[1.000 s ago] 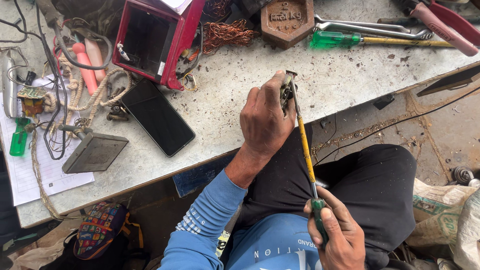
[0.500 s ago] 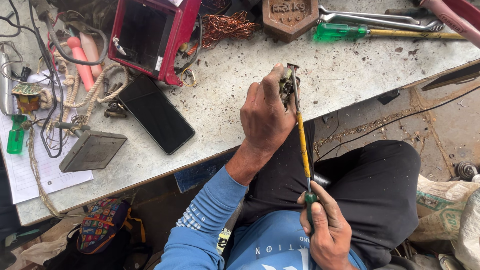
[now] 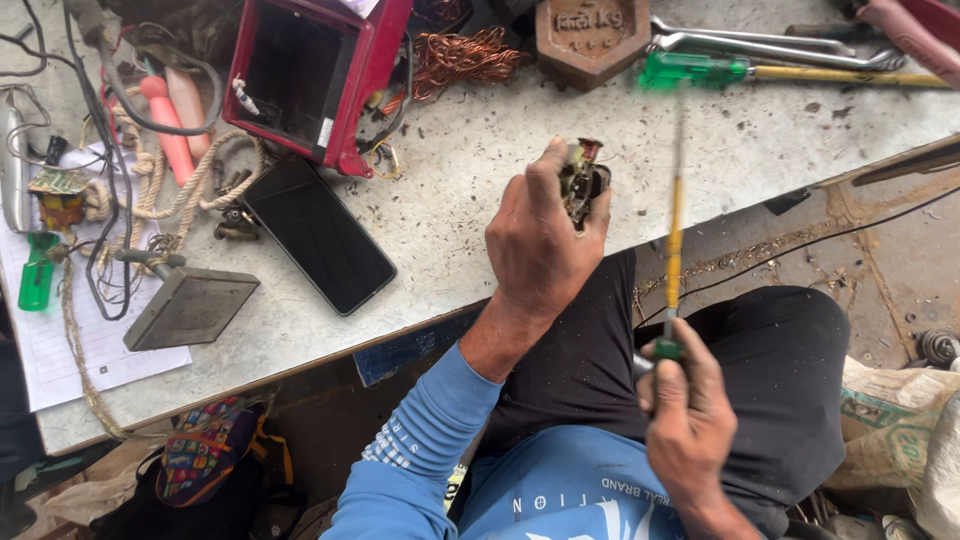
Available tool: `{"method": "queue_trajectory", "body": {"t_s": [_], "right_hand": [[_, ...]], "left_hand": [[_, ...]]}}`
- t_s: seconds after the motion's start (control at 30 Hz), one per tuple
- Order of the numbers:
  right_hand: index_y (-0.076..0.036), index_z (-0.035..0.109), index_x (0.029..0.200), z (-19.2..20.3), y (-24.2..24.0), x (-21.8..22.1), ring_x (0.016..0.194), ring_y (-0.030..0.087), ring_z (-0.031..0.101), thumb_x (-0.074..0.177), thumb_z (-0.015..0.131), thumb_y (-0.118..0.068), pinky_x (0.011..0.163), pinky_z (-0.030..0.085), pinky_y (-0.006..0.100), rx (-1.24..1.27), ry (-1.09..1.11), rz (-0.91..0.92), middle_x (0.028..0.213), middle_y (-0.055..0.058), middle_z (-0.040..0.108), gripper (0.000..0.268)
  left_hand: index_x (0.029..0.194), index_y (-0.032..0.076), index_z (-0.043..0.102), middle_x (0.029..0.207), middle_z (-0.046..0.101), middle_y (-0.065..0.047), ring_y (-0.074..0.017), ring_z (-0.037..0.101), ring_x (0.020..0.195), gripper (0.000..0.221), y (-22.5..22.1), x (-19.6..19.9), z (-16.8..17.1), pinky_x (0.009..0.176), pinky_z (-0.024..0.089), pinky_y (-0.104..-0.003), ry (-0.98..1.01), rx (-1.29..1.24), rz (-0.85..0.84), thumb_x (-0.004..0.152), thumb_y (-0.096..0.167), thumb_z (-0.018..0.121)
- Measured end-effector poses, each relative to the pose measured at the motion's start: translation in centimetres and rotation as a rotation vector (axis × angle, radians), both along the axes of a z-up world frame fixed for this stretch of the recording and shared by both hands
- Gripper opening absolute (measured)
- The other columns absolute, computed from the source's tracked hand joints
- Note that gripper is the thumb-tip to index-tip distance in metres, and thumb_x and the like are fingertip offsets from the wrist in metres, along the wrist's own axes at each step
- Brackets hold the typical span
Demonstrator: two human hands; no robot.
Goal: The person disassembles a component using a screwdriver and pliers, then winds and inspects copper wire around a small motor core.
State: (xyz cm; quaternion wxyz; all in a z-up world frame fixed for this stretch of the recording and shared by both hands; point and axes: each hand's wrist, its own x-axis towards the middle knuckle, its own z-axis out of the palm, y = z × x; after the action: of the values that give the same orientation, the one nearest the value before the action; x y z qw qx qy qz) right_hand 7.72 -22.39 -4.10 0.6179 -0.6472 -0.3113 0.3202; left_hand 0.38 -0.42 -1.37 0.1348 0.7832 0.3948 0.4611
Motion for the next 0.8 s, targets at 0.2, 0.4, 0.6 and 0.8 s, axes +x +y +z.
{"method": "queue_trajectory", "body": {"t_s": [0.2,0.4,0.6,0.8], "right_hand": [[0.003,0.058,0.139,0.7,-0.2,3.9,0.076,0.008,0.062,0.105,0.060,-0.005,0.059,0.052,0.020,-0.020,-0.481,-0.005,0.110,0.013,0.069,0.035],[-0.002,0.068,0.136,2.2,2.6,12.6,0.105,0.026,0.073,0.106,0.074,-0.007,0.091,0.056,0.033,-0.030,-1.273,-0.015,0.123,0.013,0.073,0.030],[-0.017,0.078,0.125,4.7,7.4,16.9,0.099,0.016,0.064,0.106,0.085,-0.015,0.095,0.039,0.031,-0.077,-1.525,0.046,0.119,-0.002,0.075,0.020],[-0.021,0.077,0.118,7.4,14.7,15.9,0.108,0.016,0.059,0.101,0.089,-0.017,0.097,0.040,0.031,0.026,-1.707,0.074,0.114,-0.003,0.073,0.021]], "left_hand": [[0.149,0.012,0.044,0.111,0.067,-0.005,-0.0212,0.069,0.102,0.082,0.3,0.0,0.3,0.085,0.060,-0.033,0.014,-0.016,-0.003,0.082,0.018,0.091],[0.152,0.030,0.045,0.118,0.067,0.000,-0.0170,0.069,0.103,0.080,0.3,-0.3,0.5,0.086,0.061,-0.031,-0.026,-0.076,-0.065,0.086,0.014,0.087],[0.154,0.030,0.043,0.116,0.067,0.004,-0.0135,0.069,0.094,0.081,0.6,-0.3,0.1,0.079,0.056,-0.033,0.022,-0.071,-0.109,0.088,0.011,0.086],[0.151,0.028,0.045,0.108,0.066,0.002,-0.0173,0.069,0.093,0.078,0.3,-0.7,1.1,0.080,0.051,-0.037,0.044,-0.087,-0.133,0.086,0.007,0.083]]}}
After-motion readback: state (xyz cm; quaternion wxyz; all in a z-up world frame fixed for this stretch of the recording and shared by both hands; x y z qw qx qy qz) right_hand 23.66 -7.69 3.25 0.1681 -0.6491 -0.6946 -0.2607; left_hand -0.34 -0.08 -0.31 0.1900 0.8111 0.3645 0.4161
